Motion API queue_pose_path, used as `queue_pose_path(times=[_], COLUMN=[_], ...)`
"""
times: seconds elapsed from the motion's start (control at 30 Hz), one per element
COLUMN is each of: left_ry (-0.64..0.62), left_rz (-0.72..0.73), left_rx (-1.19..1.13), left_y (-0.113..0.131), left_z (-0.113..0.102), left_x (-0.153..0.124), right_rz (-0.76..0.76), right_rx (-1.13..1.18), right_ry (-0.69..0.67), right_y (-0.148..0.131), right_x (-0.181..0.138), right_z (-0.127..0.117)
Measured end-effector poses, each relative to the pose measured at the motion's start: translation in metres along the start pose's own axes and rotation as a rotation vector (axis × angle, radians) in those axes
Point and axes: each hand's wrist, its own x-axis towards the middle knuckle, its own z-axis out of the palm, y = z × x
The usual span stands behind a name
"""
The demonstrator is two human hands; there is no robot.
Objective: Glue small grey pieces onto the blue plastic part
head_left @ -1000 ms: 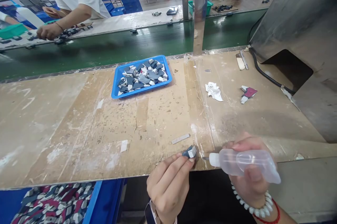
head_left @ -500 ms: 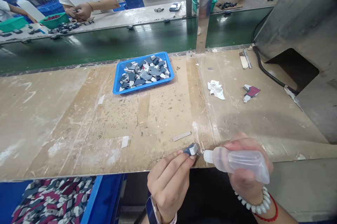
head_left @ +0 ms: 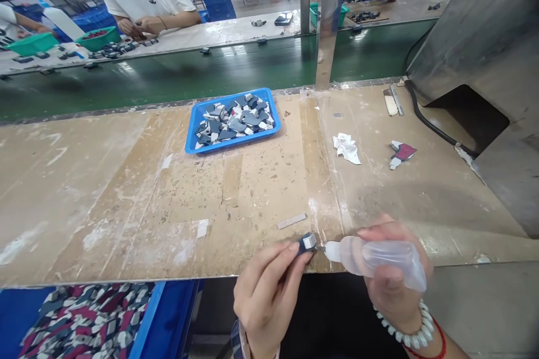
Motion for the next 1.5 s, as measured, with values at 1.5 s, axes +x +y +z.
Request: queue_pose_path(times=[1.5], left_ry=[-0.487], left_rz=[0.505], left_rx=[0.191], left_y=[0.008], left_z=[-0.016], left_x=[0.039], right_rz=[-0.005], right_rx=[0.187], right_ry=[0.141], right_y=[0.002], right_x=[0.003], right_z=[-0.002])
